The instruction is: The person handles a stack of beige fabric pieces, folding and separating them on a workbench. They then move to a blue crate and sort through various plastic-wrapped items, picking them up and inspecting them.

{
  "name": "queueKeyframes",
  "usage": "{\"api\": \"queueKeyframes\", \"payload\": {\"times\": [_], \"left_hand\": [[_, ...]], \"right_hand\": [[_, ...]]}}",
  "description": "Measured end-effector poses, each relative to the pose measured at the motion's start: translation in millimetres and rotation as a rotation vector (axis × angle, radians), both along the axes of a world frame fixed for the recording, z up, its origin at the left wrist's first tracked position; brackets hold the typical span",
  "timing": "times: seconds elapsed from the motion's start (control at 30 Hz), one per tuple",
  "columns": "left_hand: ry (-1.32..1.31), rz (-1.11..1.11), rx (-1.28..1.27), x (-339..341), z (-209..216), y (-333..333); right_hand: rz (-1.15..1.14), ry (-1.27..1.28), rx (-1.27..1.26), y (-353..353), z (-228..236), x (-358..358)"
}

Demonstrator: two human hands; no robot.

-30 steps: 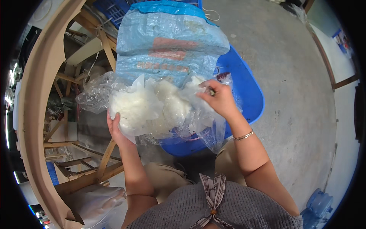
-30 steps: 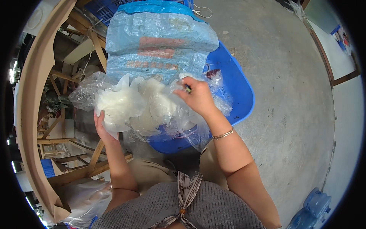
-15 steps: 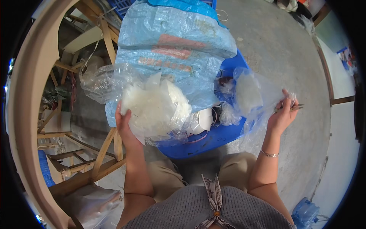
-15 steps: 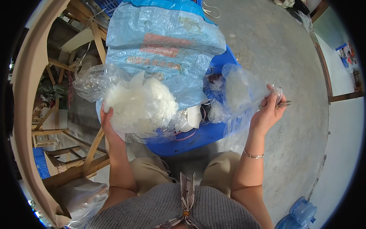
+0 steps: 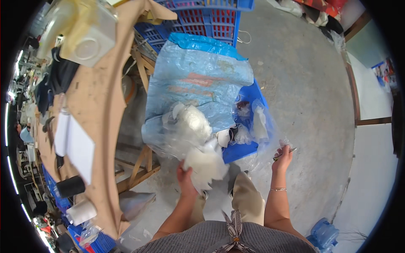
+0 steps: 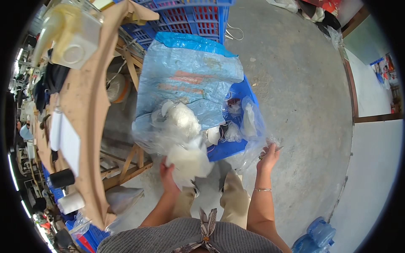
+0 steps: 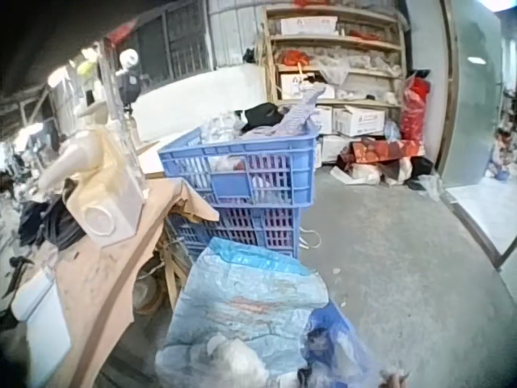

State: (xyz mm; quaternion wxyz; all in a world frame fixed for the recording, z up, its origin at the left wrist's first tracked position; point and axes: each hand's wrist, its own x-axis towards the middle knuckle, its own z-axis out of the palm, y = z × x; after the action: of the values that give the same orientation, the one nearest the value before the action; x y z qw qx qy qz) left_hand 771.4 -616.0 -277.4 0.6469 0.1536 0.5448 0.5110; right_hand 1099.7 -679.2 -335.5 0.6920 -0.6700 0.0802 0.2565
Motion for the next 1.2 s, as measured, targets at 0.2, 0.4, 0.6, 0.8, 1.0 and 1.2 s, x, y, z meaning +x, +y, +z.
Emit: {"api": "queueKeyframes", "payload": {"times": [0.2, 0.4, 0.6, 0.8, 1.0, 1.2], "left_hand": [[-0.046, -0.175, -0.332, -8.6, 115.0, -103.3], [-0.065, -0.032, -0.497, -48.7, 220.1, -178.7], [0.137, -0.071, -0.488, -138.0, 258.2, -235.2], [0.096, 0.196, -0.46, -236.7, 248.6, -308.3], [0.217, 0.357, -0.347, -400.0, 207.0, -402.2], [-0.176, 0.872, -0.118, -537.8, 289.8, -398.7]], "right_hand": [[0.064, -0.048, -0.044, -19.5, 144.7, 28.5], [0.348, -0.067, -0.011, -17.5, 281.2, 25.6], [0.588, -0.217, 0.156, 39.6, 420.2, -58.5], [1.066, -0.751, 0.437, 70.9, 568.0, -256.7], [1.235, -0.911, 0.569, 100.3, 589.3, -451.0], [1.328, -1.337, 0.095, 128.2, 486.1, -542.8]]}}
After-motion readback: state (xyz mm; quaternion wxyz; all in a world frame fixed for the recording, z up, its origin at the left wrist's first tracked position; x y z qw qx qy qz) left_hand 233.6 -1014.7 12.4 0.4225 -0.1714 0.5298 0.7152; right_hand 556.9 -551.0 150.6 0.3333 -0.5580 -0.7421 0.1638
